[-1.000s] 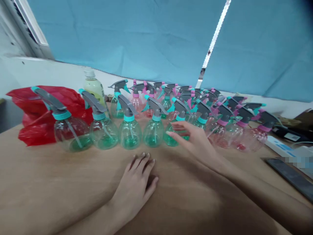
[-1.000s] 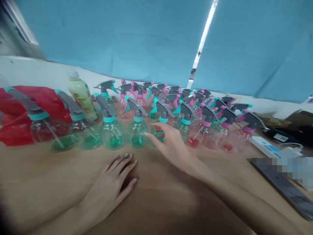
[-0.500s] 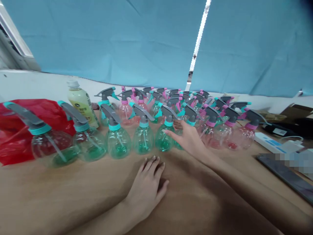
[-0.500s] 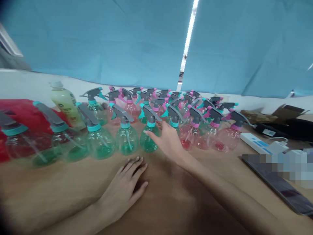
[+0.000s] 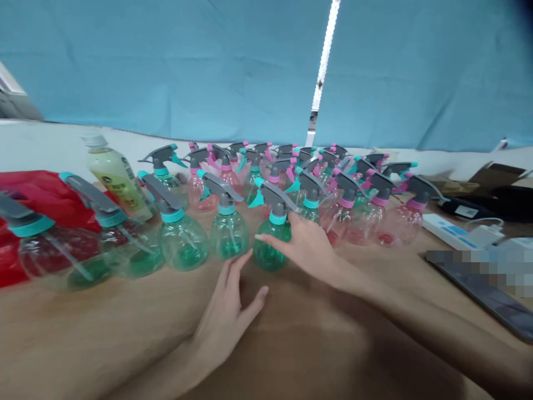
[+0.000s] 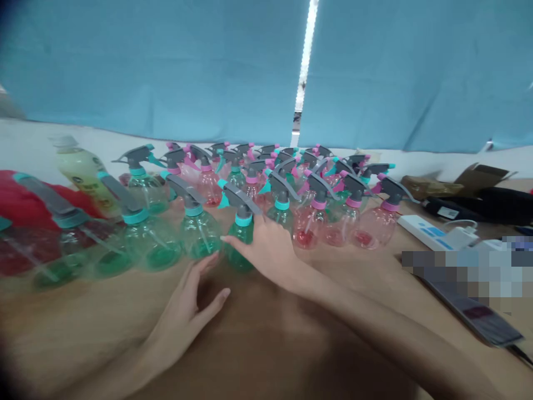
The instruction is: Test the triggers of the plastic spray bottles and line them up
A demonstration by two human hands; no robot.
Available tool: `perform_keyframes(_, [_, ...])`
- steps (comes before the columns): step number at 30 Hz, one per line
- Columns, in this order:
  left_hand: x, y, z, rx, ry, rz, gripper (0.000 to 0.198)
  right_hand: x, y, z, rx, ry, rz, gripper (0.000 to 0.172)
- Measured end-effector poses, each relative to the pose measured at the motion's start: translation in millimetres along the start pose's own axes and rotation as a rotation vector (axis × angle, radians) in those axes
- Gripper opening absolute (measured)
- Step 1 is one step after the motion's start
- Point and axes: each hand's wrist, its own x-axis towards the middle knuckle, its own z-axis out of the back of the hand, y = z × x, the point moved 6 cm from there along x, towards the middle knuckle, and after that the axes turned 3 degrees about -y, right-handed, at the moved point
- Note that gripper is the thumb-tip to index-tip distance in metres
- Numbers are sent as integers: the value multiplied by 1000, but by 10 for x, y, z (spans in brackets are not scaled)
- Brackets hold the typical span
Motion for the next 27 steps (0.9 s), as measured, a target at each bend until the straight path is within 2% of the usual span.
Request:
perform_keyframes(5, [-2, -165, -180, -94, -8, -54, 83, -425, 2, 244, 57, 33, 50, 66])
perform_keyframes(10, [-9, -458, -439, -226, 66, -111, 82, -703, -118, 510, 152, 97, 124, 54])
perform_keyframes(13, [-21, -603, -596, -283, 138, -128, 83, -725, -282, 608, 383, 116, 165, 49])
perform_keyframes(16, [-26, -744, -739, -296, 200, -144, 83, -688, -473, 637, 715, 149, 116, 60])
perform_keyframes(18, [-15, -852, -821, -289, 242, -163, 80, -668, -551, 667, 851, 133, 90, 58])
perform_keyframes(22, [54, -1052, -914, -293, 303, -234, 83, -666, -589, 705, 968, 135, 56, 41])
perform_keyframes(27, [158, -1049, -935, -259, 303, -213, 88, -639, -621, 693, 1042, 110, 70, 31])
